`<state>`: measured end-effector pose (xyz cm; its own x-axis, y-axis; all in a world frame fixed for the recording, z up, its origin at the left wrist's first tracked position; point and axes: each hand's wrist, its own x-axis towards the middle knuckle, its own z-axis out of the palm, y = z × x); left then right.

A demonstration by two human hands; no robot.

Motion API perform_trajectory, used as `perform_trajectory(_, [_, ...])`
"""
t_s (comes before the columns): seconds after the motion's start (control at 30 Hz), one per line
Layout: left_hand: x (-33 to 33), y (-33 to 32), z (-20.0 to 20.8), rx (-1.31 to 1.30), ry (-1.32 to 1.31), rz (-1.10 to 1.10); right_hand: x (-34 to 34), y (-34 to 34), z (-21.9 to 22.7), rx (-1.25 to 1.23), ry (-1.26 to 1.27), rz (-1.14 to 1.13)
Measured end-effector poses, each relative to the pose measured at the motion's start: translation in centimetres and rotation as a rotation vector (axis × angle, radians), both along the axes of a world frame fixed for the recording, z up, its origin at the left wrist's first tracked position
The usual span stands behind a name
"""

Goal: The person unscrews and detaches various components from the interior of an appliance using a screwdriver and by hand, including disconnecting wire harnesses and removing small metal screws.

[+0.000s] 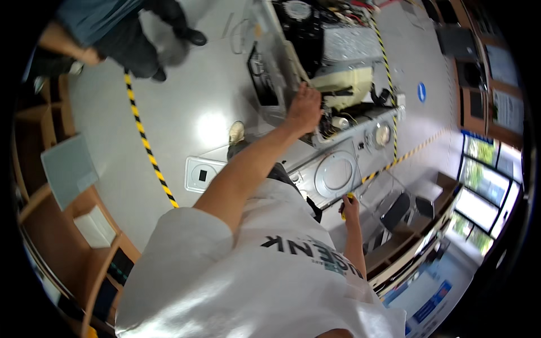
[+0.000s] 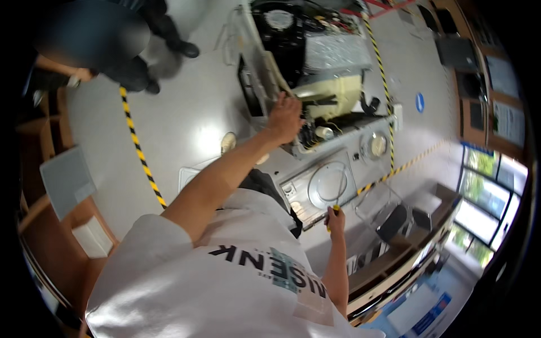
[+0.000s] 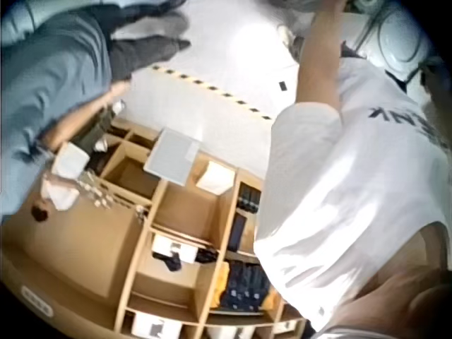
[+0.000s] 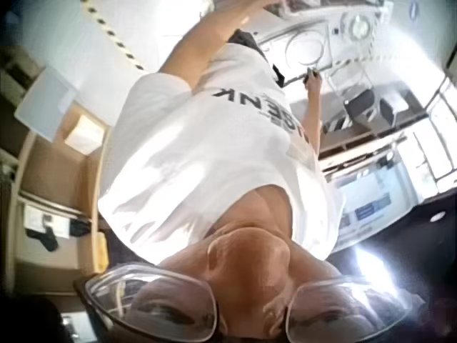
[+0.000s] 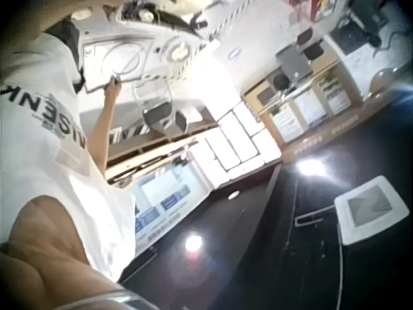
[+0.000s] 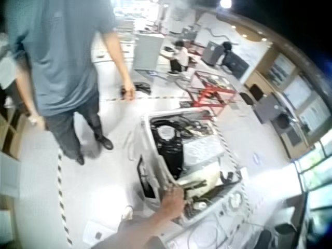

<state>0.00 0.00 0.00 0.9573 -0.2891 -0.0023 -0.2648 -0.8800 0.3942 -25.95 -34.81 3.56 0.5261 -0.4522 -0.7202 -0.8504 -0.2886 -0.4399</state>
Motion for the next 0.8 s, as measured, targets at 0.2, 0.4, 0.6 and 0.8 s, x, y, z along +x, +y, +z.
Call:
perform_trajectory(0.2, [-0.5,0.6,-0.8,0.009,-0.035,-0.062,-5.7,6.4,-0.2,0.011,-0.013,-0.124])
perform_trajectory(0.4, [-0.3,1.0,-0.8,0.021,-0.072,-0.119,-13.6,8.2,-2.7,0.034,0.065,-0.229])
perform_trajectory(0.6, [0.0,0.4,0.3,-0.046,-0.043,-0.082,-16.6,5.9,-4.1,0.083,0.172,-0.311])
perform_trajectory(0.8, [1.9,-3.6,0.9,-0.153,-0.032,0.167,-11.1,-2.9,-6.7,0.241,0.226,-0.291])
